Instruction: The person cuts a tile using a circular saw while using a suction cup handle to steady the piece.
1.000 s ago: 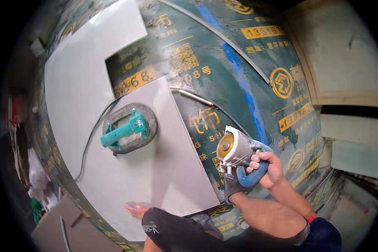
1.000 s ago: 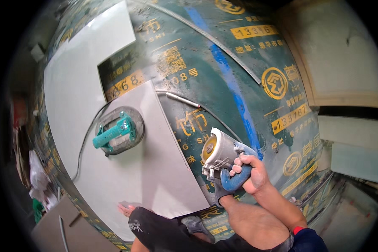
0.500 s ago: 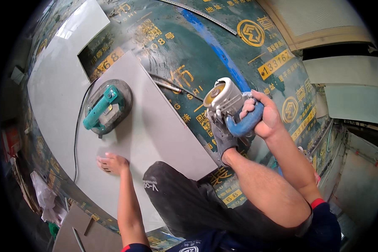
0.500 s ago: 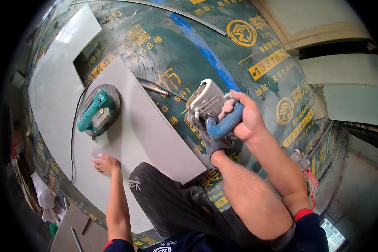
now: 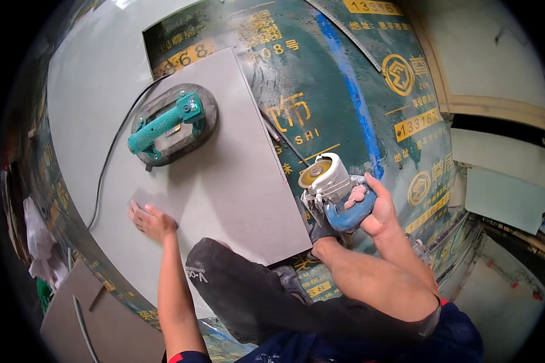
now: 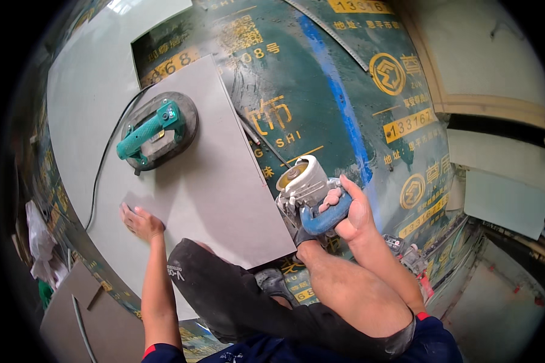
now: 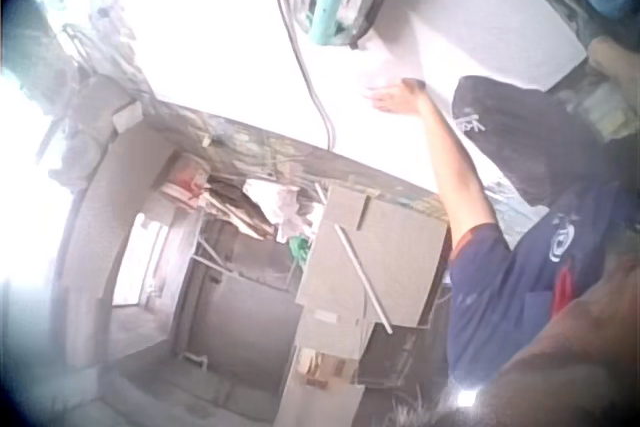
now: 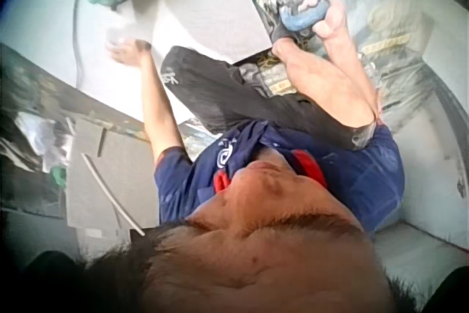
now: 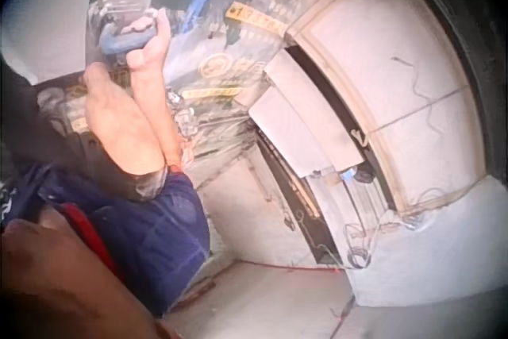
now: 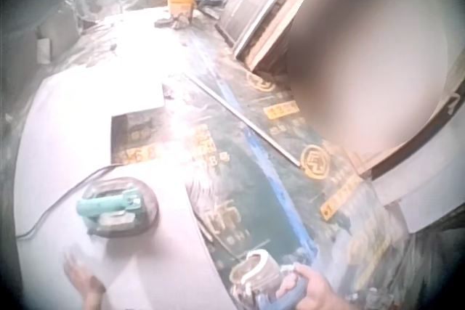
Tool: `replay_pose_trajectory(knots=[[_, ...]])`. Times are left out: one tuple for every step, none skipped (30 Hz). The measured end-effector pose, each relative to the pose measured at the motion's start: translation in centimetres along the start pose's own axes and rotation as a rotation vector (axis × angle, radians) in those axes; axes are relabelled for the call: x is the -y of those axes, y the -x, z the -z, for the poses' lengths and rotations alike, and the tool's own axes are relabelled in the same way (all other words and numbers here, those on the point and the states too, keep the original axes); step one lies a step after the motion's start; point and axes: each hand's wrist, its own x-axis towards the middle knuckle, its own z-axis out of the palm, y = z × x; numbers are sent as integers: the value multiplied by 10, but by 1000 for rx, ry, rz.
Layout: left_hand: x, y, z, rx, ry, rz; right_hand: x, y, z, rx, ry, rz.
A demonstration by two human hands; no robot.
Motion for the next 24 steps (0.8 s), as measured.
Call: replay_pose_trajectory(knots=[[0, 2, 1, 6, 6, 3, -1, 0, -6, -12, 0, -18], [3, 3, 3, 7, -6, 3, -2, -2, -8, -27, 20, -21], [4, 1, 1, -1, -7, 8, -1, -2, -13, -31, 44, -14], [3, 0, 0, -10, -8, 9, 1, -2, -16, -35, 67, -6], [2, 2, -1, -3, -10, 18, 4, 0, -17, -25, 75, 4], [1, 2, -1, -3, -14, 24, 6, 0, -18, -8, 78, 13], [1, 2, -1, -3, -18, 26, 8, 0, -19, 9, 80, 22], [0, 1, -1, -3, -7, 22, 13, 1, -20, 22, 85, 35], [3, 0, -1, -6, 1, 16, 18, 3, -23, 39, 88, 44], [6, -1, -2, -9, 8, 7, 24, 5, -24, 55, 88, 53], [9, -1, -2, -14, -2, -1, 29, 7, -23, 91, 87, 71], [11, -1, -2, -21, -9, -12, 35, 11, -24, 126, 151, 125], [8, 0, -6, -19, 0, -27, 44, 23, -27, 152, 213, 197], [5, 4, -9, -9, 11, -35, 52, 37, -30, 175, 274, 270], [0, 6, -13, -6, 25, -44, 63, 50, -31, 206, 345, 360], [9, 1, -8, -26, 7, -50, 67, 53, -42, 264, 470, 456], [16, -4, -4, -48, -8, -56, 72, 55, -45, 301, 568, 545], [16, -3, -5, -58, 2, -59, 81, 67, -49, 321, 676, 658], [13, -3, -5, -64, 9, -65, 89, 80, -53, 333, 742, 732], [11, -5, -5, -69, 32, -43, 97, 91, -57, 345, 808, 805], [7, -1, -5, -55, 52, -22, 102, 94, -55, 336, 838, 841], [3, 1, -6, -42, 72, 2, 106, 93, -56, 359, 814, 842], [-3, 4, -7, -21, 172, -30, 108, 91, -63, 385, 791, 843], [-19, 14, -3, 8, 271, -63, 108, 90, -64, 401, 769, 842]])
